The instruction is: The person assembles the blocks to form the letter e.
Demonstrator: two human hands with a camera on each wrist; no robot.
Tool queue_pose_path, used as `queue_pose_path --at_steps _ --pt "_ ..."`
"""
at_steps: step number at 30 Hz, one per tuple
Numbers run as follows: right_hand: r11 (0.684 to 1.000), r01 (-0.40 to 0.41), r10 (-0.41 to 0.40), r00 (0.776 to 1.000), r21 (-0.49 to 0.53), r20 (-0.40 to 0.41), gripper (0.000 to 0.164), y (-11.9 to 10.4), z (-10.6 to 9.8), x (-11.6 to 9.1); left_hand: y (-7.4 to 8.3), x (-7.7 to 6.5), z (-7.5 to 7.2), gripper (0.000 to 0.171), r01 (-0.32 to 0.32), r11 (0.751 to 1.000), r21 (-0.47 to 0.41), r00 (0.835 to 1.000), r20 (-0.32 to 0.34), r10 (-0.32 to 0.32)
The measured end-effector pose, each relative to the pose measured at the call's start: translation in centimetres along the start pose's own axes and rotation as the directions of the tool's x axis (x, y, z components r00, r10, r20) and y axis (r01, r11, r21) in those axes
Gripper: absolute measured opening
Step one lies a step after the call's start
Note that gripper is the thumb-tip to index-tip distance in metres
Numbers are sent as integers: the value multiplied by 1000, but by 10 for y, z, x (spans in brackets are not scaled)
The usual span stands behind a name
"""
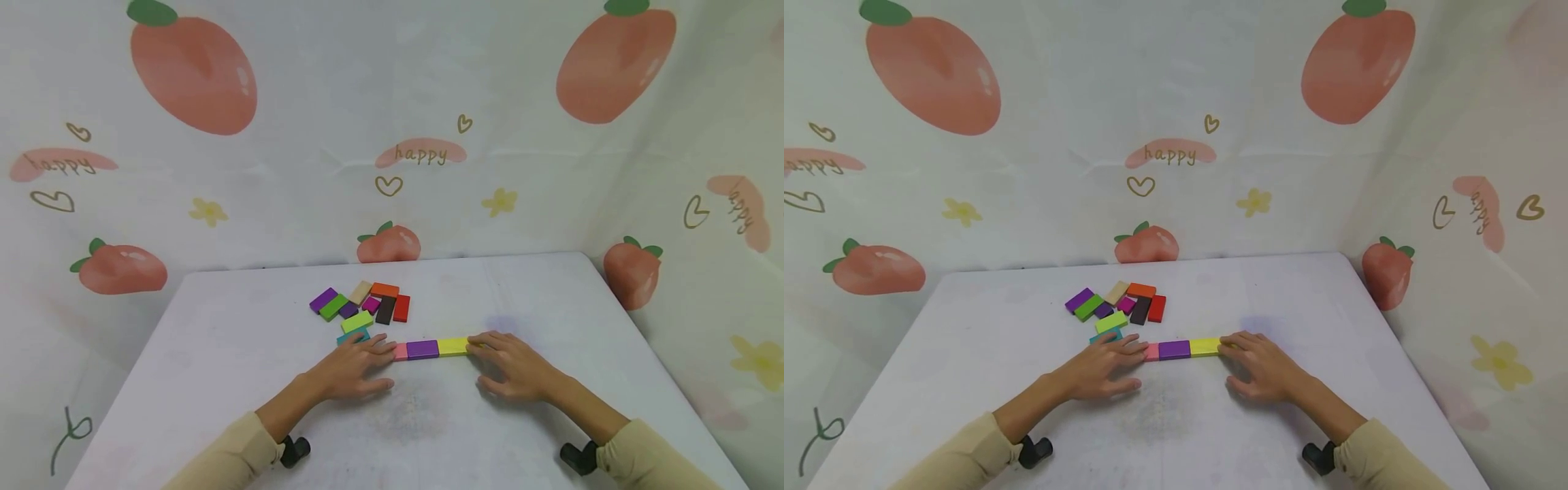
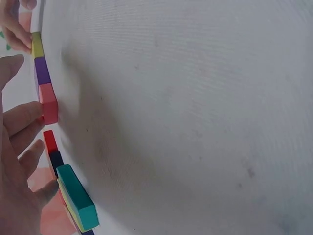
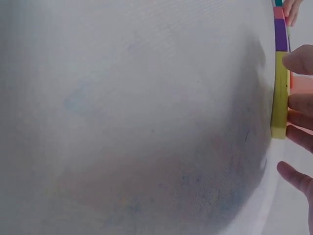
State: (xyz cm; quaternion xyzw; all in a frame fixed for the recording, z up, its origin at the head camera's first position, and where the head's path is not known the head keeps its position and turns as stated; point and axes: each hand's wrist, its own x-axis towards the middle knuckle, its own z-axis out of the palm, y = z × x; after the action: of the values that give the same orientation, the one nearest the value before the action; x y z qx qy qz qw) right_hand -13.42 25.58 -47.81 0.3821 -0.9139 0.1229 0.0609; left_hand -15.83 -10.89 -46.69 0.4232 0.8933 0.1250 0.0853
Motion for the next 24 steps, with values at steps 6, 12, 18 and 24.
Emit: queue_pose_path --at_steps 6,12,18,24 --pt "1000 -1 1 1000 -2 -16 52 -1 0 -1 3 1 0 59 18 1000 -7 1000 6 -18" --pt "1000 -3 2 1000 -12 -15 53 -3 -1 -2 6 3 -2 57 33 999 -10 999 2 -33" --pt "1000 -4 4 1000 -27 1 51 -3 -2 -1 9 11 0 44 39 999 -20 996 -84 -41" --pt "1000 -18 19 1000 -24 20 49 -4 -4 1 15 27 -2 36 93 993 -69 973 -207 -106"
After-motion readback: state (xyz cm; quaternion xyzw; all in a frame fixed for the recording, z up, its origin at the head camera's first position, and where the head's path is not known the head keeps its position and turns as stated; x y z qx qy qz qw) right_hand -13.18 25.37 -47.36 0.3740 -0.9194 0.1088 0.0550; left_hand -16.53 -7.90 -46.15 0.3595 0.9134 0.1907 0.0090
